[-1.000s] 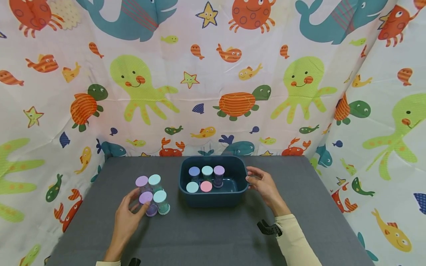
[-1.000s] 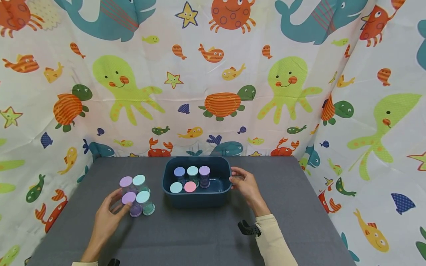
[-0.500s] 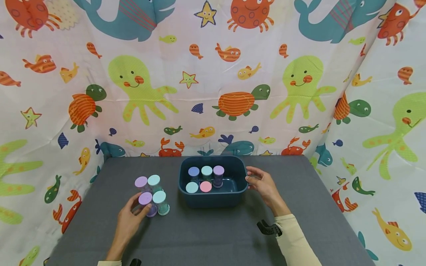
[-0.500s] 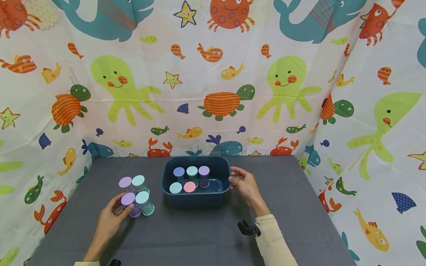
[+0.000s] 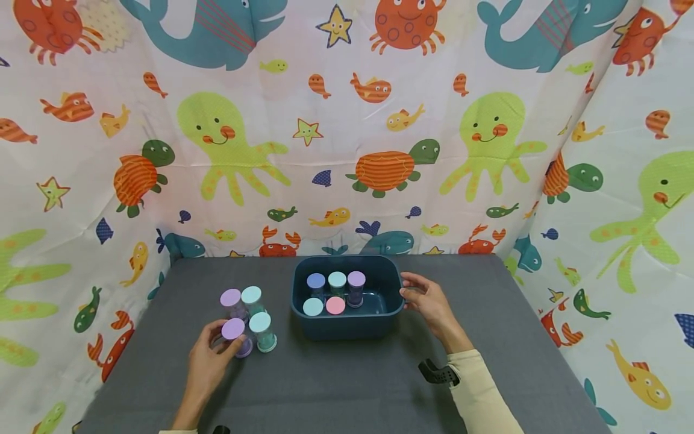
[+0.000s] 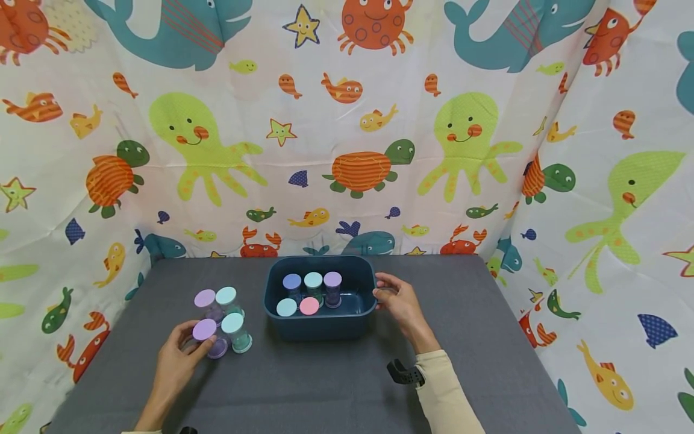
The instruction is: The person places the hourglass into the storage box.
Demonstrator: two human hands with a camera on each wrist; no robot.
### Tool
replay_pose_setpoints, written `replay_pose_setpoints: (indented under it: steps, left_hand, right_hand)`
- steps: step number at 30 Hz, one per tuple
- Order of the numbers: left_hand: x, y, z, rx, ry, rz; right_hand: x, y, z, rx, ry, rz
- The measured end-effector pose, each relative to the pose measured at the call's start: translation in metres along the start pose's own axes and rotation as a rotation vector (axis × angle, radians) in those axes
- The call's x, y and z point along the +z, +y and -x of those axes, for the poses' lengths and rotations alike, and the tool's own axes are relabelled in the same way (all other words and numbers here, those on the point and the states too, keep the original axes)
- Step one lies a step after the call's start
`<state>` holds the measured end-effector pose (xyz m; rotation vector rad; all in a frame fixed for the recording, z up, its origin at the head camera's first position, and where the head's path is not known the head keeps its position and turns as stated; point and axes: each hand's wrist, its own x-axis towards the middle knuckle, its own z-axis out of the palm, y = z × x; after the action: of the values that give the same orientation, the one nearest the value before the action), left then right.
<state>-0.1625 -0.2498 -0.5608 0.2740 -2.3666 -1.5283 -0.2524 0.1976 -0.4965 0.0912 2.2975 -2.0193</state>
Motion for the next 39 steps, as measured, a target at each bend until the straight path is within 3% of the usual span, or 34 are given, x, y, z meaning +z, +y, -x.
replay_pose_setpoints:
  steps: [5, 19, 29, 39]
  left_hand:
    - [-0.005, 0.006, 0.004, 0.015, 0.044, 0.051]
    - [-0.018, 0.047, 0.013, 0.050, 0.131, 0.102]
    - [-0.025, 0.073, 0.015, 0.015, 0.126, 0.078]
    - [-0.014, 0.105, 0.007, 0.137, 0.089, 0.167]
  right_hand:
    - [0.000, 0.000, 0.000, -0.001, 0.005, 0.003]
    - [0.000, -0.001, 0.001, 0.005, 0.003, 0.004]
    - [-0.001, -0.001, 0.002, -0.005, -0.008, -0.006]
    - [-0.001, -0.001, 0.003, -0.011, -0.010, 0.002]
